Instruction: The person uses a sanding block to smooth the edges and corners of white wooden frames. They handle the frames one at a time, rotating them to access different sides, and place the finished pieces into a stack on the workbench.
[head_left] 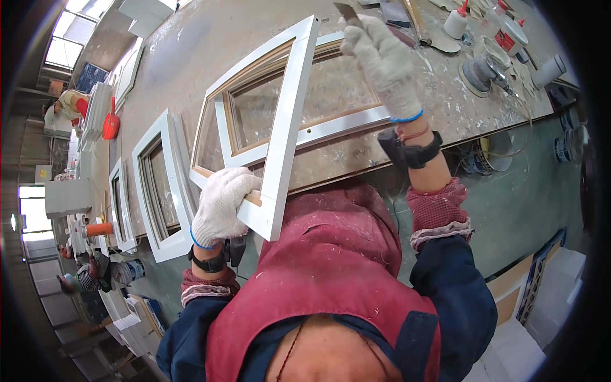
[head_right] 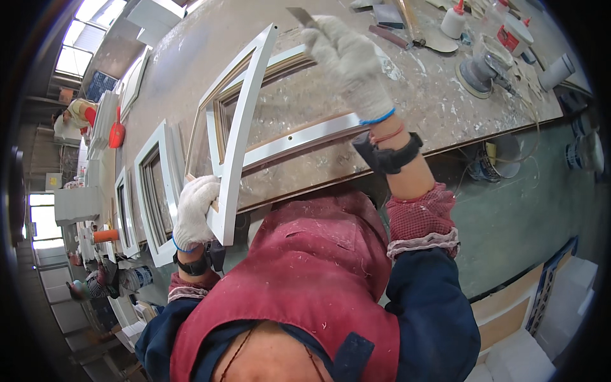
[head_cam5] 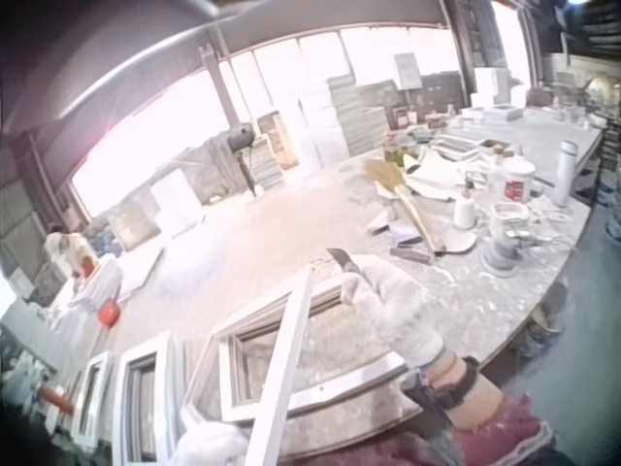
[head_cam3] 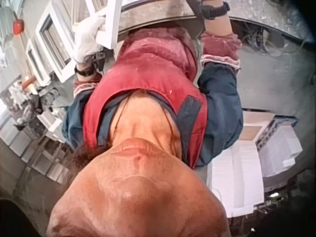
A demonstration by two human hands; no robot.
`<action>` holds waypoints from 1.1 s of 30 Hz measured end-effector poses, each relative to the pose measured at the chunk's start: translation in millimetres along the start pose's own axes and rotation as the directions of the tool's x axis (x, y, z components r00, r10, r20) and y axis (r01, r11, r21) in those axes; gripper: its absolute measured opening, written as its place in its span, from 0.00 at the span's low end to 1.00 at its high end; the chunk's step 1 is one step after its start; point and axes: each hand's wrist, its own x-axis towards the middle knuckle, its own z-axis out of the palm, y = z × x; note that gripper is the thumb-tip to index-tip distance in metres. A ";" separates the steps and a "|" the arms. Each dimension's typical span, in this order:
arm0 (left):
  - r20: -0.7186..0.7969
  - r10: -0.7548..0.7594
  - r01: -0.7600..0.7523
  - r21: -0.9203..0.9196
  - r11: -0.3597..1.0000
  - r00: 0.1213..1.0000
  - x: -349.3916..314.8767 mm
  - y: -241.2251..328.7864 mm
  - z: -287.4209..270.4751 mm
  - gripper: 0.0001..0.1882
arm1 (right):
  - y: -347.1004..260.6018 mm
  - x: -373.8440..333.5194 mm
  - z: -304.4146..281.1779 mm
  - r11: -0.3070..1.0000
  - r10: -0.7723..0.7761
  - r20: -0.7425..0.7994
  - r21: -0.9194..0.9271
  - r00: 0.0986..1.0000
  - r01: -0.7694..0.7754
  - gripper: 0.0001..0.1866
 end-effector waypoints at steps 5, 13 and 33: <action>0.061 -0.017 0.016 0.014 1.000 0.998 2.7 -0.9 -6.5 0.21 | 5.6 -21.6 43.8 0.981 -0.058 -0.037 0.181 0.998 0.064 0.18; 0.002 -0.050 0.049 0.031 0.998 0.999 2.8 -7.9 -12.8 0.19 | -86.8 -107.0 39.7 0.816 -0.535 0.534 0.122 0.655 0.566 0.06; -0.780 0.223 -0.088 0.213 0.973 0.584 29.1 5.5 -39.3 0.21 | -57.6 -3.3 5.4 0.902 -0.012 -0.152 0.425 0.988 0.077 0.10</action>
